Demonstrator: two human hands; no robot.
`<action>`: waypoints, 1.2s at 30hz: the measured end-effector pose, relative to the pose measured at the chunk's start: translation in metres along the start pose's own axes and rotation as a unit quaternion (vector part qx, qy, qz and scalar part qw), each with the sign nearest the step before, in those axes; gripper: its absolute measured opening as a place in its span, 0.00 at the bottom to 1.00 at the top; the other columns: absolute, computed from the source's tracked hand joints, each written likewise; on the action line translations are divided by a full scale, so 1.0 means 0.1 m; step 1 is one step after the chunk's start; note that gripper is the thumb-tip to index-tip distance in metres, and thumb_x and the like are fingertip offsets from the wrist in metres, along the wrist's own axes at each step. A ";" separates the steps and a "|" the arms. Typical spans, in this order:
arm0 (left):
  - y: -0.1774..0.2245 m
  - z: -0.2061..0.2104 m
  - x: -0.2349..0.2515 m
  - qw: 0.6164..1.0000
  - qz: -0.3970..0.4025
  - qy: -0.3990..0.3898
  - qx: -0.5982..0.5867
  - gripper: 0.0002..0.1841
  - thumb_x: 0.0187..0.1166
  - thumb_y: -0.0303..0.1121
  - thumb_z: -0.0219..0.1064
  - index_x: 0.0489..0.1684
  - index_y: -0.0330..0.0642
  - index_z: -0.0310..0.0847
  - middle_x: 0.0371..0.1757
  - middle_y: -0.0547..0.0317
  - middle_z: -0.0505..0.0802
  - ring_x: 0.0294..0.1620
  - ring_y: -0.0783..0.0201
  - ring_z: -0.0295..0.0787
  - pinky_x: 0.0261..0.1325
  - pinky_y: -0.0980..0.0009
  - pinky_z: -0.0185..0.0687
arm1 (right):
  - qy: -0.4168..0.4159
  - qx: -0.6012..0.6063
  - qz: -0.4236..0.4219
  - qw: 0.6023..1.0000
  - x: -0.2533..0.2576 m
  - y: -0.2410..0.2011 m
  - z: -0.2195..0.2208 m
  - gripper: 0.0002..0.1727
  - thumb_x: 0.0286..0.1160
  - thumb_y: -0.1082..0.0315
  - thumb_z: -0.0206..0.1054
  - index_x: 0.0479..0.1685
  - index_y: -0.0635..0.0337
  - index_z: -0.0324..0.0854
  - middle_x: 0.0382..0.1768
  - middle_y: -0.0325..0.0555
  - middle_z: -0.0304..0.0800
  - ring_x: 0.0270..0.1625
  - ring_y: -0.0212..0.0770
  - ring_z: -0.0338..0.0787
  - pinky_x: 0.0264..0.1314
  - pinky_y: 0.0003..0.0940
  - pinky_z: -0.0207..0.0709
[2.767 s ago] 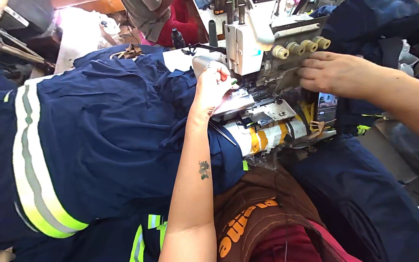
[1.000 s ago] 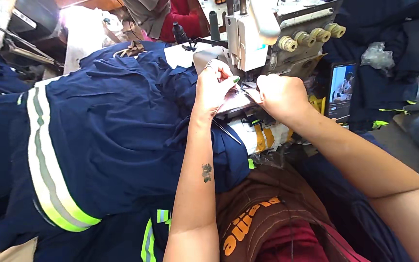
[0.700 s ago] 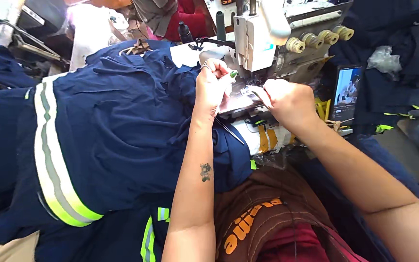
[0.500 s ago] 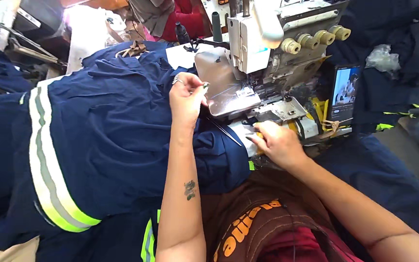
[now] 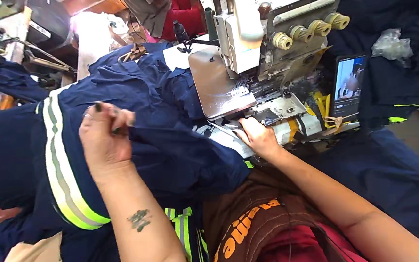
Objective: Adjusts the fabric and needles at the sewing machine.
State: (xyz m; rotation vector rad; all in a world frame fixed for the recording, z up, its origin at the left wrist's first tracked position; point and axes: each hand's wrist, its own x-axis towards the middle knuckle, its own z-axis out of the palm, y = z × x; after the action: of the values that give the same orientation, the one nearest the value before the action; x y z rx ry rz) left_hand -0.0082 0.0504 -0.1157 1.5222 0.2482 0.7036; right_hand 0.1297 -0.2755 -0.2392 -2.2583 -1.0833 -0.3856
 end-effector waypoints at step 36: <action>-0.45 1.54 0.02 0.847 0.161 -0.026 0.506 0.09 0.83 0.25 0.62 0.41 0.31 0.88 0.48 0.41 0.93 0.57 0.43 0.87 0.64 0.49 0.77 | 0.016 0.039 -0.064 0.997 0.06 -0.13 0.13 0.20 0.75 0.81 0.65 0.65 0.59 0.87 0.54 0.59 0.89 0.55 0.58 0.90 0.58 0.51 0.84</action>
State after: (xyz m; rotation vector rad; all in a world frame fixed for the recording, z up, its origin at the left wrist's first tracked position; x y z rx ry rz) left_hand 0.0919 -0.0707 -0.1475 2.6411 0.3541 0.8420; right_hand 0.1237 -0.2576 -0.2413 -2.1137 -1.2093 -0.4220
